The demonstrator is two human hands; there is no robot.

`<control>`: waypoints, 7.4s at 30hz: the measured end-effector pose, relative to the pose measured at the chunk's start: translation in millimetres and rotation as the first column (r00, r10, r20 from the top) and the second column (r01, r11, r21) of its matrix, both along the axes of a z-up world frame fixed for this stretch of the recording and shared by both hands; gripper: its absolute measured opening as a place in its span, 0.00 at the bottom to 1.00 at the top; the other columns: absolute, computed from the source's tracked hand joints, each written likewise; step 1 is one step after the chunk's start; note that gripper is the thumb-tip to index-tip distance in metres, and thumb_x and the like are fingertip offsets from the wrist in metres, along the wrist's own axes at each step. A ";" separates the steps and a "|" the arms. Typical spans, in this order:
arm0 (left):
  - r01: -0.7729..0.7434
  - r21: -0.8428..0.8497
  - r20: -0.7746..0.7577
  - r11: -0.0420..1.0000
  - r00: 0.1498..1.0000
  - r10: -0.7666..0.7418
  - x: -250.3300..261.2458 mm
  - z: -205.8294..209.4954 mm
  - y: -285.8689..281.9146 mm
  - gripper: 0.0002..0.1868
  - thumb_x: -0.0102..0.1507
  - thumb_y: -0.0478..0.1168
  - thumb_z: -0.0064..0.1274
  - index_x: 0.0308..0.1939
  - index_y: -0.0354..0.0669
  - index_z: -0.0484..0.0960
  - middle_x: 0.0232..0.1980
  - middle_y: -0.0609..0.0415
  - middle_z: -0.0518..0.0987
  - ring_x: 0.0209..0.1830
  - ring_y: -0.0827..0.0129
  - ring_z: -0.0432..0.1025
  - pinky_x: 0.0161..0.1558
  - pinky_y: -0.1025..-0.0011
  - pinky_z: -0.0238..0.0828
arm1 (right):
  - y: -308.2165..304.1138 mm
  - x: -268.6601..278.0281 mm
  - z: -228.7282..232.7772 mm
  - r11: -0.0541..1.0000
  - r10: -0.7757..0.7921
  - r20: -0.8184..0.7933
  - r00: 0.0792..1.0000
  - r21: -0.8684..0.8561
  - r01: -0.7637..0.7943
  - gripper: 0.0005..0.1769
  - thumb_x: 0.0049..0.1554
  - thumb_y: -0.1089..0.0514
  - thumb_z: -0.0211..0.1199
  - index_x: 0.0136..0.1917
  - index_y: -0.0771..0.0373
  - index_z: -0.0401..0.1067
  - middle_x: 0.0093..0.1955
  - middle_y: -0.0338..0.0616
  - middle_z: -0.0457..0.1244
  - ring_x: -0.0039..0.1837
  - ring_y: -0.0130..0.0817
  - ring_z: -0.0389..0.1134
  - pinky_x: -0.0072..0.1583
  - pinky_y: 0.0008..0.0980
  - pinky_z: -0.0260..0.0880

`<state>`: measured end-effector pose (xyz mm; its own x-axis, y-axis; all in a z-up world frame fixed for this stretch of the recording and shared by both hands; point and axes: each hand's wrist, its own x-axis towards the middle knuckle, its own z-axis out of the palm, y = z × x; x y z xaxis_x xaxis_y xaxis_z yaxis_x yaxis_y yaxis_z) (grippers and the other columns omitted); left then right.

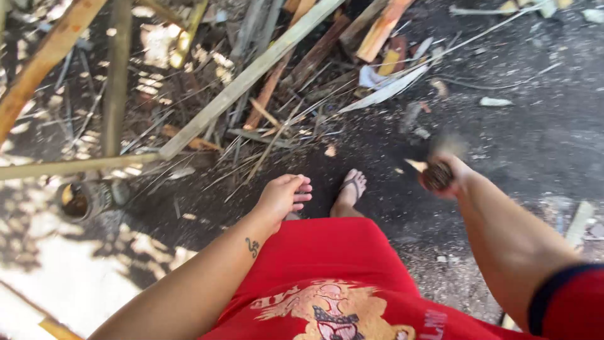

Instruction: Sweeping wood shavings and debris off the floor using a stick broom in an outdoor workshop.

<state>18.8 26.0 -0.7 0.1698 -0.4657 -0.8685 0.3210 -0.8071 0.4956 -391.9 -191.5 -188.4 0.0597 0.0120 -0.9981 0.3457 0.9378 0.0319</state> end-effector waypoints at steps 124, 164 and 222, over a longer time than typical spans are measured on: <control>-0.771 -0.033 -0.517 -0.636 -0.531 0.671 135.5 248.4 512.3 0.34 0.72 0.63 0.25 0.67 0.43 0.69 0.61 0.43 0.77 0.59 0.47 0.75 0.57 0.39 0.72 | 638.7 629.4 434.3 -0.894 0.253 -0.909 -0.332 -0.351 0.280 0.43 0.48 0.27 0.67 0.54 0.70 0.76 0.48 0.57 0.72 0.50 0.46 0.76 0.53 0.41 0.75; -0.693 -0.187 -0.136 -0.697 -0.684 0.717 68.8 237.5 463.5 0.33 0.63 0.62 0.52 0.56 0.35 0.76 0.51 0.44 0.82 0.51 0.58 0.77 0.52 0.59 0.75 | 591.2 590.6 436.7 -0.735 0.450 -0.157 -0.879 -0.624 -0.265 0.40 0.56 0.28 0.59 0.51 0.71 0.79 0.40 0.51 0.69 0.37 0.38 0.72 0.41 0.38 0.75; -0.621 0.082 -0.112 -0.780 -0.783 0.612 40.9 214.9 503.6 0.47 0.70 0.72 0.25 0.72 0.30 0.57 0.59 0.37 0.72 0.42 0.57 0.72 0.52 0.53 0.75 | 586.4 610.6 376.2 -0.853 -0.053 -0.322 -0.945 -0.478 0.211 0.52 0.52 0.14 0.44 0.66 0.58 0.72 0.48 0.53 0.68 0.52 0.46 0.66 0.56 0.52 0.65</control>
<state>59.7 529.6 214.2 0.1885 0.3505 -0.9174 0.2310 0.8921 0.3883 218.7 394.9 187.8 0.1949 0.5053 -0.8406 -0.1372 -0.8346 -0.5335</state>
